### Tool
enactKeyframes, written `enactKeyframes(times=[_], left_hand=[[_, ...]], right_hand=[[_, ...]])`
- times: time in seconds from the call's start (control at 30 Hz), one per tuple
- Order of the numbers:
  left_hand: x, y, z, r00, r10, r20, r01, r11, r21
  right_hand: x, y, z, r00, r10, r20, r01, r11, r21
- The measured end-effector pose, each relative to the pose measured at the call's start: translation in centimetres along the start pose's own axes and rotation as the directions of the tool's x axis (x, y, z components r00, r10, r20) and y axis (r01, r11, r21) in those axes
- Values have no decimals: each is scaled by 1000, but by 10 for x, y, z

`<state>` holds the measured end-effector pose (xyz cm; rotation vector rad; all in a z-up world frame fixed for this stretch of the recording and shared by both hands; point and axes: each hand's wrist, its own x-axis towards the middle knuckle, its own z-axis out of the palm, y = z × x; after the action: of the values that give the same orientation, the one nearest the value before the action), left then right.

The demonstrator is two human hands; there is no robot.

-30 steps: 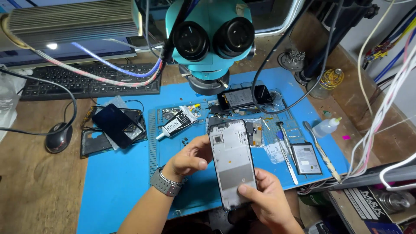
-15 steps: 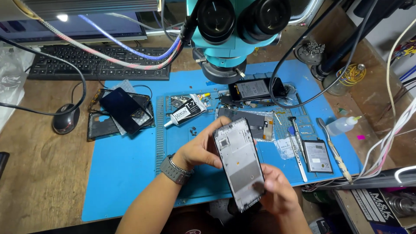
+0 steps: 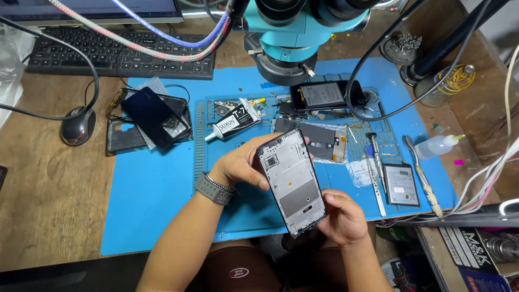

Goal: The person applies adhesive along the edges of a smartphone frame, then aligns and presses a screen assembly onto the frame to bond the parts. The person handles the phone and screen, and uses a tube of adhesive.

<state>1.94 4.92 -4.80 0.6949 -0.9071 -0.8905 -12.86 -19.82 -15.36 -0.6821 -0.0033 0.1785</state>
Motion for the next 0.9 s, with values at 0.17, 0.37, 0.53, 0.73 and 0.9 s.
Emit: enactKeyframes(times=[0.17,0.37,0.53,0.73,0.9], left_hand=[[0,2,-1,999,-14,30,13,999,37],[0,3,-1,999,-15,36,14,999,40],[7,-9,10,983,84,-166,-90,995,-32],[8,-13,7,975,103,-197,-118,991,-65],[8,-17,3,971,123,-203,-138,989,-59]], right_hand=[[-1,-2,7,998,40,50,-40,999,-6],[-1,-3,8,997,63,48,-63,998,-9],[2,18,-8,998,-44,-54,44,999,13],[3,15,5,996,-56,-65,57,998,25],[3,15,4,996,-44,-81,47,998,38]])
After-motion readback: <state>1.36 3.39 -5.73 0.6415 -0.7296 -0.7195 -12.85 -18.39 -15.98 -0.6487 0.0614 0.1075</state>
